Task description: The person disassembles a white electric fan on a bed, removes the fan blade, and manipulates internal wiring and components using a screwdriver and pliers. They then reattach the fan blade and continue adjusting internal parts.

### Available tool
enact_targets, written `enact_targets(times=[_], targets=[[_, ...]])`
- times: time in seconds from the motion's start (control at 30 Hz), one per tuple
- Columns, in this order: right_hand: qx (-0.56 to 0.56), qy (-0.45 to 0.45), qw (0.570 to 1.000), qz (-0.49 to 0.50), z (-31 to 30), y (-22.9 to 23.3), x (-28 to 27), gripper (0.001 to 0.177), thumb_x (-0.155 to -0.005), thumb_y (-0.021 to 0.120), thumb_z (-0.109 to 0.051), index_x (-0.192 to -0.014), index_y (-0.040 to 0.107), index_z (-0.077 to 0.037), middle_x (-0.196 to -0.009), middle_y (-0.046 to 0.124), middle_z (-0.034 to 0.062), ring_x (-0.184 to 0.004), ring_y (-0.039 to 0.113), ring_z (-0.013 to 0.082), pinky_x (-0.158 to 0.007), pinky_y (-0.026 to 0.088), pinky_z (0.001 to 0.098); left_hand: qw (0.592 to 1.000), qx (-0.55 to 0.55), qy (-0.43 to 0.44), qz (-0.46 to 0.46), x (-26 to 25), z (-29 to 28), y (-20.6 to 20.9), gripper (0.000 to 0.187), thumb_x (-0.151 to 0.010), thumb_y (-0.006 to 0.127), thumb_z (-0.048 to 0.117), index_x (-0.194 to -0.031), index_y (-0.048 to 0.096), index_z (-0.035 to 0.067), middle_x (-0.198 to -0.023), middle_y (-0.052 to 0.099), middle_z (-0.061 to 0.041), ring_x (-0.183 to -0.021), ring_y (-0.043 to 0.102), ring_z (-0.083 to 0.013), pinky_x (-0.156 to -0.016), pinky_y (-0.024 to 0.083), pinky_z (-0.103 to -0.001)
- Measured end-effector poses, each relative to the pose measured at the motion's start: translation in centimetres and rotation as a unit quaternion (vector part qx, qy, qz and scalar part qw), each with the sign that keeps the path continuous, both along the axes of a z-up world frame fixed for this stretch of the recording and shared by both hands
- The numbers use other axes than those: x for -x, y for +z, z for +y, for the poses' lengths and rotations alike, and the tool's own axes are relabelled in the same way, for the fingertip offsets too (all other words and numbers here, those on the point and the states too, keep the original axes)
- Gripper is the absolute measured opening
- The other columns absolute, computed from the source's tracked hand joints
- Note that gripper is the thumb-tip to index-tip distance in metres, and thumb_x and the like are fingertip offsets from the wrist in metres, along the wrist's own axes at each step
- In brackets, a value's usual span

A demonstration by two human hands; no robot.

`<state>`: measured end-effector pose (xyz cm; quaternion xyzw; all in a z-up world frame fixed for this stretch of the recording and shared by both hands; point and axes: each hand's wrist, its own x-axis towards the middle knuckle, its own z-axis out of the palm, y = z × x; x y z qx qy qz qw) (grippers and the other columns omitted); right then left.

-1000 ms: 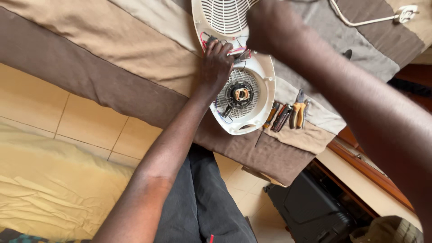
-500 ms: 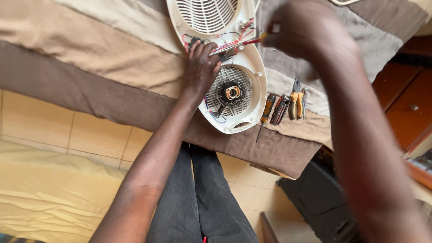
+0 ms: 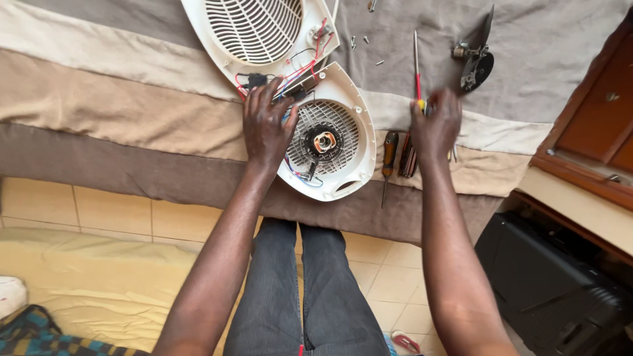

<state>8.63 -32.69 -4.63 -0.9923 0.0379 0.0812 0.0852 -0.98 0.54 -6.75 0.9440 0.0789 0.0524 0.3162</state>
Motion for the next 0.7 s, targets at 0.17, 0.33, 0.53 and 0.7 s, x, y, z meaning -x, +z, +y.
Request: enact_targets(times=[0.17,0.33,0.53,0.7], targets=[[-0.178,0.144,0.973,-0.041,4.1,-3.8,-4.6,0.023,-0.094,0.078,-0.003,-0.116,0.072,-0.008,-0.108,0.07,0.0074,-0.095,0.072,0.0216,-0.083,0.06,0.0373,1.0,-0.005,0.023,-0.016,0.5,-0.3,0.1,0.015,-0.09,0.079,0.011,-0.102,0.075,0.004,-0.145,0.058,-0.011,-0.135,0.052,-0.0337,-0.119,0.041,-0.049],[-0.176,0.197,0.964,-0.01,5.8,-4.4,-6.8,0.015,-0.092,0.078,0.0,-0.103,0.075,-0.01,-0.104,0.07,0.0087,-0.087,0.073,0.0222,-0.078,0.061,0.0355,0.998,0.012,0.056,-0.007,0.5,-0.5,0.3,0.014,-0.09,0.079,0.012,-0.1,0.073,0.005,-0.144,0.057,-0.011,-0.135,0.052,-0.0354,-0.119,0.042,-0.05],[-0.322,0.073,0.944,0.013,6.1,-2.2,-6.7,0.009,-0.097,0.077,-0.002,-0.104,0.071,-0.002,-0.097,0.07,0.0102,-0.081,0.071,0.0203,-0.073,0.062,0.0342,0.998,-0.012,0.062,0.028,0.8,-0.8,-0.6,0.014,-0.088,0.081,0.016,-0.098,0.075,0.007,-0.142,0.058,-0.009,-0.136,0.052,-0.0311,-0.122,0.042,-0.048],[-0.499,-0.113,0.858,0.047,8.6,2.9,-1.5,0.01,-0.097,0.072,-0.003,-0.105,0.071,0.002,-0.088,0.072,0.012,-0.074,0.072,0.0188,-0.072,0.064,0.0328,0.998,-0.025,0.051,0.041,0.8,-0.9,-1.6,0.02,-0.091,0.08,0.019,-0.107,0.078,0.007,-0.145,0.056,-0.009,-0.138,0.049,-0.0298,-0.121,0.043,-0.046]])
